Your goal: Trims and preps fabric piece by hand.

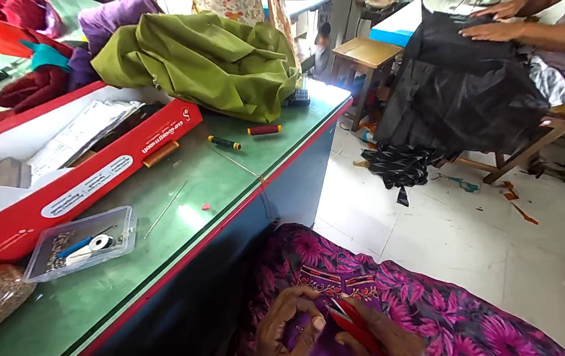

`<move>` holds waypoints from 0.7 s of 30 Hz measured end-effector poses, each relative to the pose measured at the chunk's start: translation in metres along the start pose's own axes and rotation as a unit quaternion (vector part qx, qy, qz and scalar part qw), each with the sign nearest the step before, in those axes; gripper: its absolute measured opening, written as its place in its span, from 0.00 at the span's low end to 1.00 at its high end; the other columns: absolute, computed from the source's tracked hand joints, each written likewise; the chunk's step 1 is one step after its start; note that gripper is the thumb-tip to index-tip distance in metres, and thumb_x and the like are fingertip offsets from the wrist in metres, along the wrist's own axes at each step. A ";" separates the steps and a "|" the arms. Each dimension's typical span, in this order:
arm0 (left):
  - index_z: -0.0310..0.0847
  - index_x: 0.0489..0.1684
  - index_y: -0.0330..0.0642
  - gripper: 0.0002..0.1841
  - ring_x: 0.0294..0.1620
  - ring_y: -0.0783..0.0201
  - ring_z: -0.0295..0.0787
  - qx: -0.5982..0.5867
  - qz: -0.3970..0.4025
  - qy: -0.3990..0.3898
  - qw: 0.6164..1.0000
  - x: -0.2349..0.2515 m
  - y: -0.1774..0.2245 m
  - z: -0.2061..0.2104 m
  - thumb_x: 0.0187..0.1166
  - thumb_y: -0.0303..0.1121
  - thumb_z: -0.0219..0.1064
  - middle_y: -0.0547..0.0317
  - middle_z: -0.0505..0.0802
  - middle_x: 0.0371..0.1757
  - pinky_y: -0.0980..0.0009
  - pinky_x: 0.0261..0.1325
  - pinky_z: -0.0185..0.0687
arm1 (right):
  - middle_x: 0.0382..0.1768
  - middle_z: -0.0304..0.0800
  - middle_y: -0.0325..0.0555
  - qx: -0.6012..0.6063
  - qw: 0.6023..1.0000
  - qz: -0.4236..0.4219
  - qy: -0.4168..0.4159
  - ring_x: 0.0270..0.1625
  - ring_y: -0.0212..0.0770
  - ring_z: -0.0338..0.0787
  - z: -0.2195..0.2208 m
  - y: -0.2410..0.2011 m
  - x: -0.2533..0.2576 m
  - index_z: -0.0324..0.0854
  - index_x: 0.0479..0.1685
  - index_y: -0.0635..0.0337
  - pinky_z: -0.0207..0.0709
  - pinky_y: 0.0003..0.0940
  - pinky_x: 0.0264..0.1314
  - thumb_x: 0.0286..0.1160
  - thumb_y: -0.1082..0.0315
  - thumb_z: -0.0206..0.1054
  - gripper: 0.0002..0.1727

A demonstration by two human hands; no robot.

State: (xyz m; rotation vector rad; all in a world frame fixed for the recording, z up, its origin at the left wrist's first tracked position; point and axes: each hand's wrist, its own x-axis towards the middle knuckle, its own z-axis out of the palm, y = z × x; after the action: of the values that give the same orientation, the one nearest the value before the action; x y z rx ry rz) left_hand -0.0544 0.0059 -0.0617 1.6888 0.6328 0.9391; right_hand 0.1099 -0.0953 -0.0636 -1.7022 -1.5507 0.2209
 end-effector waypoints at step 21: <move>0.81 0.37 0.29 0.14 0.68 0.79 0.78 -0.025 -0.011 -0.022 0.999 0.000 0.000 -0.003 0.86 0.34 0.62 0.51 0.90 0.56 0.82 0.73 0.71 | 0.37 0.95 0.60 0.021 0.999 0.023 -0.018 0.34 0.48 0.95 0.002 0.005 0.003 0.87 0.59 0.70 0.86 0.38 0.35 0.81 0.58 0.68 0.22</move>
State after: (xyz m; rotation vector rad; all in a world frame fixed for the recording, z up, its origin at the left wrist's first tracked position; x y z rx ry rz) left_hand -0.0567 0.0075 -0.0608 1.6509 0.5925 0.8932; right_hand 0.1125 -0.0917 -0.0671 -1.7116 -1.5229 0.3065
